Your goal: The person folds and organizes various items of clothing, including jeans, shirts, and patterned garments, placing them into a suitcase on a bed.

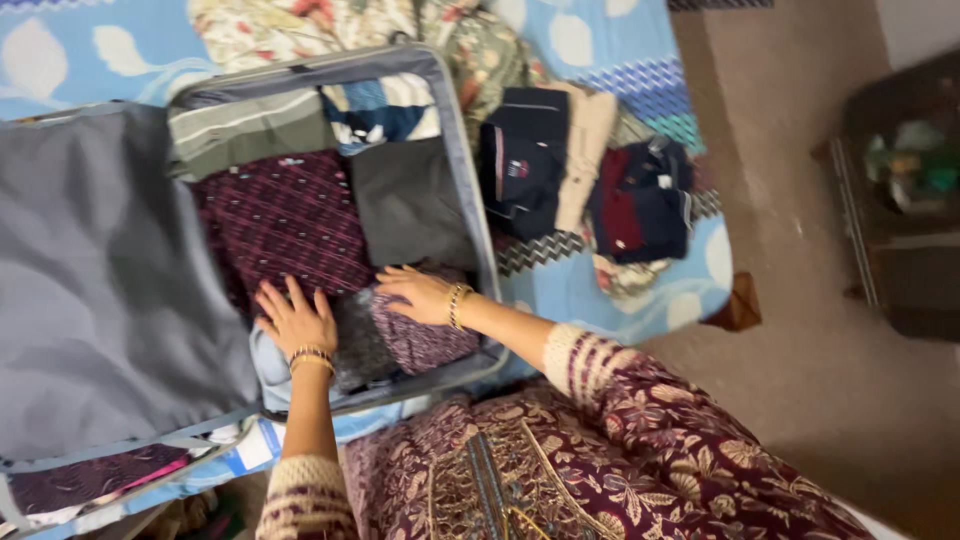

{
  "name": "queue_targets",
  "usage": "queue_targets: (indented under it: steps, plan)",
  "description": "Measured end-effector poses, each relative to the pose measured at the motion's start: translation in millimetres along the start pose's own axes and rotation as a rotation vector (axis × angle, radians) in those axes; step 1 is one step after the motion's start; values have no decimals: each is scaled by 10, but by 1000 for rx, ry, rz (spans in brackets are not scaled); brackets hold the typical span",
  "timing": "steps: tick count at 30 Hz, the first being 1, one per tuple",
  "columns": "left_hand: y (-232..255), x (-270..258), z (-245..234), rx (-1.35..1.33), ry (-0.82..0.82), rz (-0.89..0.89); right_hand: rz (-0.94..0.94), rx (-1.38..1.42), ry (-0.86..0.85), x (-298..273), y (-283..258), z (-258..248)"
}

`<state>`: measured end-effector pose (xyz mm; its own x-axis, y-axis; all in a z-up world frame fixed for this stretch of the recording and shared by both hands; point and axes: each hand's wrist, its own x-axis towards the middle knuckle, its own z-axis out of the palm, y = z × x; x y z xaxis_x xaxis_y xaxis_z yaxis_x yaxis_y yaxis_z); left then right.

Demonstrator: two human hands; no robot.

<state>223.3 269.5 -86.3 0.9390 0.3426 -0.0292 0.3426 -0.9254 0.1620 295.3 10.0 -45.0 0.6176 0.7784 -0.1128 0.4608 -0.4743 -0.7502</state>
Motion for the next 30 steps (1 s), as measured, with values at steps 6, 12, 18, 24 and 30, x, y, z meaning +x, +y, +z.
queue_targets:
  steps: [6,12,18,24,30]
  plan:
    - [429,-1351,-21,-352,-74,-64,337,132,356,-1957,150,-207]
    - [693,-2115,-113,-407,-73,-35,607,339,641,-3044,1268,-118]
    - [974,-2193,-62,-576,-338,-141,829,1588,845,-2945,1796,-558]
    - [1121,-2478,-63,-757,-79,48,1029,1738,1084,-2644,2066,-783]
    - [1096,-2900,61,-799,-324,-226,561,2213,972,-2720,2203,-1046]
